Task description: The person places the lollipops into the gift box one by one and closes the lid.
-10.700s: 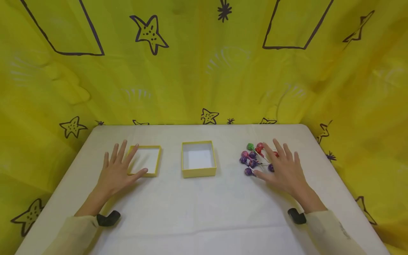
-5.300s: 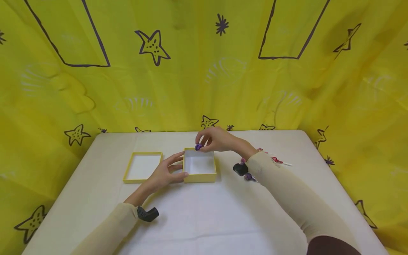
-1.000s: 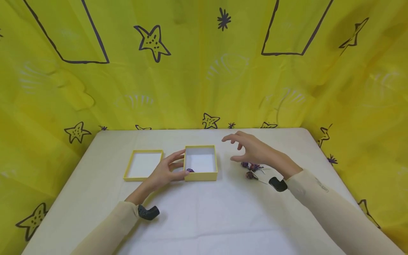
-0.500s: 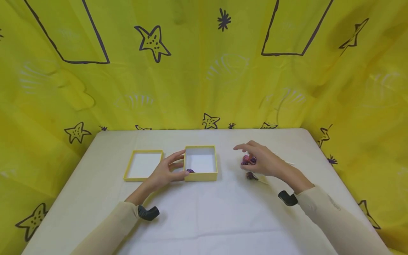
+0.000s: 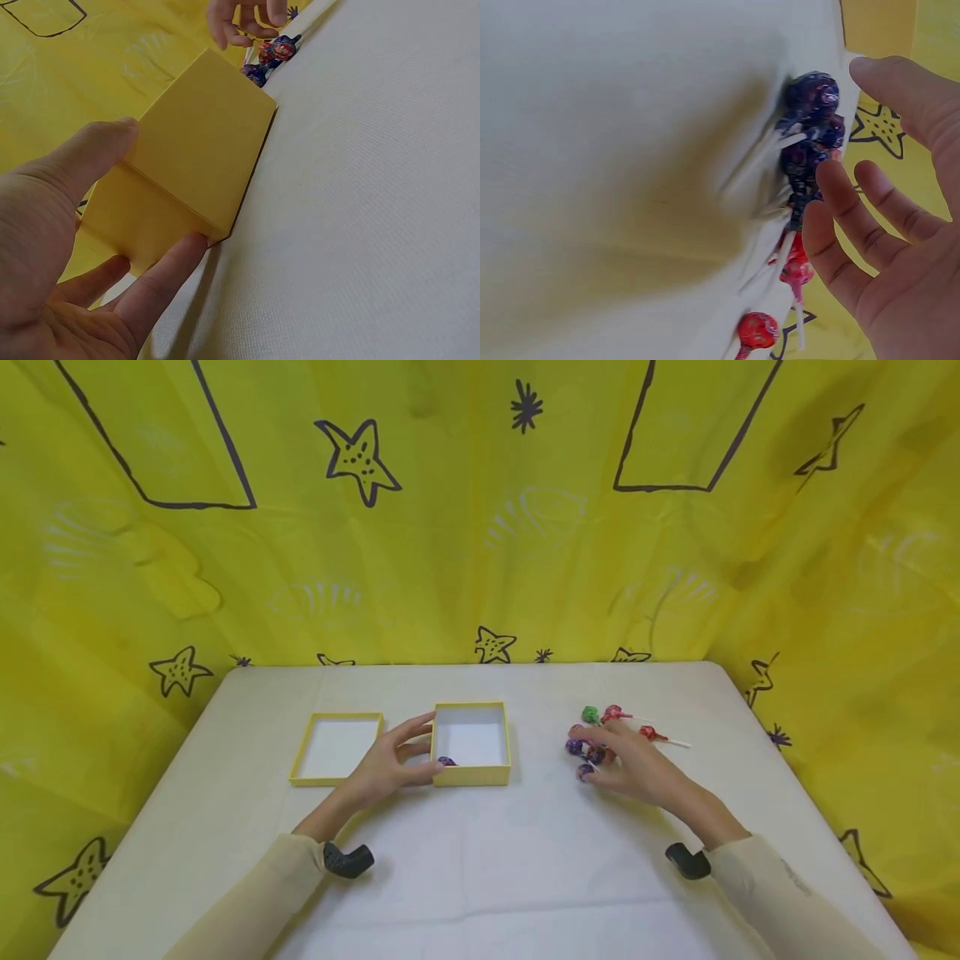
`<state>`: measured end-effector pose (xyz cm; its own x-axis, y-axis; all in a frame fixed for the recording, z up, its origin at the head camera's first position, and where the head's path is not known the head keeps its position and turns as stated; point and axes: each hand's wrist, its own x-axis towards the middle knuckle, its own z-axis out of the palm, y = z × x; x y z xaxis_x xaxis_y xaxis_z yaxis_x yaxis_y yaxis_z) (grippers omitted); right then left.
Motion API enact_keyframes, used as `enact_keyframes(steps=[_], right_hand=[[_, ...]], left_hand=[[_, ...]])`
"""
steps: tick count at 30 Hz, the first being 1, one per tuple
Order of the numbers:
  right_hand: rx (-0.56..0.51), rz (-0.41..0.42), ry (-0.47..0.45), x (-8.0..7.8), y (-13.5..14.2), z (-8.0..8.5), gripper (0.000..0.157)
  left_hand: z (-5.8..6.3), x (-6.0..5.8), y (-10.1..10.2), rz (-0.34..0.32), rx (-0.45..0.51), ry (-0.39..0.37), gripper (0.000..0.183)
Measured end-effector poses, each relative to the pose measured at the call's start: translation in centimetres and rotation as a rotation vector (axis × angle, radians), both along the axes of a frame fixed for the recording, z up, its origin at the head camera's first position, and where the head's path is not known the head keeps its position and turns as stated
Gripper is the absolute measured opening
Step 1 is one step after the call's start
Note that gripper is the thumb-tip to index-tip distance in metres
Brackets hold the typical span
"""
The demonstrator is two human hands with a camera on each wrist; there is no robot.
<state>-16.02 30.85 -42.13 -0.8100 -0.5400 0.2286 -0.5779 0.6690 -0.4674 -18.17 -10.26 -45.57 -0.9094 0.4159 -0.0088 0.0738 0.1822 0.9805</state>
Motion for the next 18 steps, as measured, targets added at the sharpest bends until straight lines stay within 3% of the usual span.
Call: enact_keyframes(steps=[6, 18], right_hand=[[0.027, -0.075, -0.104, 0.6, 0.3, -0.5, 0.053], [0.057, -0.104, -0.107, 0.9, 0.1, -1.2, 0.036]], left_hand=[[-0.1, -0.2, 0.0, -0.002, -0.008, 0.013, 0.087], [-0.2, -0.2, 0.0, 0.010, -0.029, 0.005, 0.087]])
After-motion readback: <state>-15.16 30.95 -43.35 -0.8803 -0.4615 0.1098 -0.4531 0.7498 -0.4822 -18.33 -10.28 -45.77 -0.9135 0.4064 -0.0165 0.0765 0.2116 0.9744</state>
